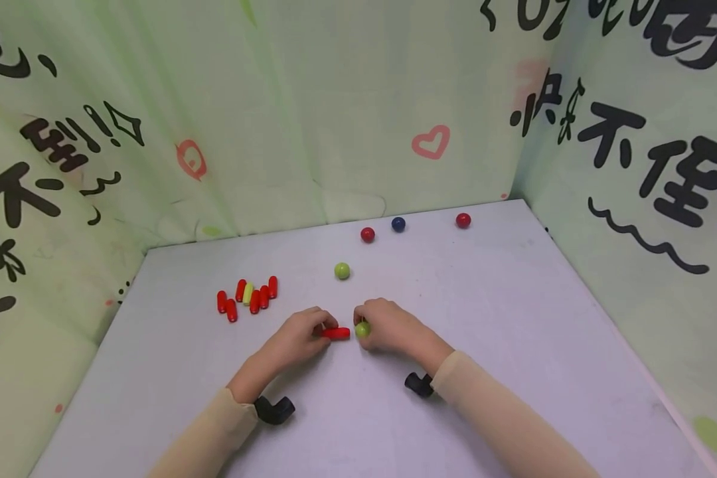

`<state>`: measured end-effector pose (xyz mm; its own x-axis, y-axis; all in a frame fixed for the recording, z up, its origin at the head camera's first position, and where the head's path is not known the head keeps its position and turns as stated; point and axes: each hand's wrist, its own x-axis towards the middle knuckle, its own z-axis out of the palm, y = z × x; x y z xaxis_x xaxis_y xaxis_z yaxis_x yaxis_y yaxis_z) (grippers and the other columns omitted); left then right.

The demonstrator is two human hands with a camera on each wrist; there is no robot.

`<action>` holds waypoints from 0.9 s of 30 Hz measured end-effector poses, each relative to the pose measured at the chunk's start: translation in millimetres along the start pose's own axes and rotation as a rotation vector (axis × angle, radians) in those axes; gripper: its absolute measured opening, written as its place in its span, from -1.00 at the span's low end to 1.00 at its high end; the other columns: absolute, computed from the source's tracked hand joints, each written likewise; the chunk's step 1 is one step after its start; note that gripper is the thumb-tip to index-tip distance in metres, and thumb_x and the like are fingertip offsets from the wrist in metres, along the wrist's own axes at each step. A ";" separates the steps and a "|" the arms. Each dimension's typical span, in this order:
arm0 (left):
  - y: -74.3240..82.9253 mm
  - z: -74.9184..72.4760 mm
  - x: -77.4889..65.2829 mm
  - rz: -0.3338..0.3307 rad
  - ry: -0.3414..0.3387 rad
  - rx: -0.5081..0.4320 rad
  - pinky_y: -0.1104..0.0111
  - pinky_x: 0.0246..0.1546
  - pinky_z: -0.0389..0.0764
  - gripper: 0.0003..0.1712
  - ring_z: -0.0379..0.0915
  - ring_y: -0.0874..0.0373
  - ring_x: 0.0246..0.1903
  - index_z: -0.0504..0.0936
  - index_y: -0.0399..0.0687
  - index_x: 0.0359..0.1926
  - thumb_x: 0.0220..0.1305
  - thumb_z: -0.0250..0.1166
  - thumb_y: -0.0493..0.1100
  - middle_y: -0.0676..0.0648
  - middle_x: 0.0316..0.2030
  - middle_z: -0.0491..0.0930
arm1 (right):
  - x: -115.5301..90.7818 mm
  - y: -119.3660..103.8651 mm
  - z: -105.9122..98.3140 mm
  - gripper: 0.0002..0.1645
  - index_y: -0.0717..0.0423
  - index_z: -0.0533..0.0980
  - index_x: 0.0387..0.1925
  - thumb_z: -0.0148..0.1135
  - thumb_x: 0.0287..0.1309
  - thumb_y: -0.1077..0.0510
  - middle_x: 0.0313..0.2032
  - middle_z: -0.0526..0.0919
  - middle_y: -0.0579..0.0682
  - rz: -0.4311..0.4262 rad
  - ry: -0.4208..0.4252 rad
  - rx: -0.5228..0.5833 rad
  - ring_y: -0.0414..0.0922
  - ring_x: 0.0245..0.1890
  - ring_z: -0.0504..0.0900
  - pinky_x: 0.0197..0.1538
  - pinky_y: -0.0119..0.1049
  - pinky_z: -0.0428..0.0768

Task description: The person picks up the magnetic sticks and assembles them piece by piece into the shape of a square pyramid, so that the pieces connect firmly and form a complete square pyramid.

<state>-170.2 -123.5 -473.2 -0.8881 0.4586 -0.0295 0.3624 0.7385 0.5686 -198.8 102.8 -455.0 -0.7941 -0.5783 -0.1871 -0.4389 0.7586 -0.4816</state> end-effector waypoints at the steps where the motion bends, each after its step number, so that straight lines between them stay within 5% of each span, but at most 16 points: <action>1: 0.5 -0.1 0.1 0.004 0.004 0.003 0.29 -0.03 0.65 -0.74 0.54 0.16 -0.17 0.69 -0.02 -0.01 0.30 0.39 -0.32 0.02 -0.13 0.66 | 0.0 -0.3 0.4 -0.72 0.06 0.64 -0.15 0.48 0.07 0.25 -0.25 0.60 -0.09 0.000 0.001 0.002 -0.14 -0.26 0.49 -0.15 -0.25 0.55; 15: 3.3 0.4 3.5 0.039 0.012 -0.001 0.39 -0.14 0.61 -0.76 0.50 0.19 -0.24 0.69 -0.03 -0.05 0.28 0.40 -0.32 0.04 -0.18 0.64 | 0.8 -2.7 1.9 -0.71 0.08 0.63 -0.15 0.50 0.07 0.20 -0.28 0.57 -0.07 0.018 0.013 0.000 -0.13 -0.29 0.49 -0.21 -0.27 0.54; 23: 4.7 0.0 5.3 0.031 0.002 0.016 0.38 -0.14 0.62 -0.76 0.51 0.18 -0.24 0.69 -0.03 -0.05 0.27 0.42 -0.31 0.02 -0.19 0.64 | -4.2 -4.1 2.7 -0.64 -0.03 0.65 -0.02 0.50 0.18 -0.02 -0.17 0.58 -0.09 -0.004 0.047 -0.005 -0.18 -0.28 0.51 -0.18 -0.27 0.55; 27: 4.7 0.5 6.4 0.035 -0.016 0.007 0.40 -0.13 0.61 -0.75 0.50 0.19 -0.23 0.68 -0.01 -0.04 0.28 0.43 -0.28 0.04 -0.19 0.64 | -4.9 -4.9 2.9 -0.76 -0.04 0.67 -0.07 0.45 0.24 0.07 -0.20 0.60 -0.10 -0.053 0.062 -0.004 -0.18 -0.29 0.50 -0.19 -0.27 0.53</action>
<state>-174.1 -116.8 -471.2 -0.8703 0.4921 -0.0227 0.3954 0.7251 0.5638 -191.6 101.0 -454.3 -0.7941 -0.5980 -0.1085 -0.4823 0.7286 -0.4863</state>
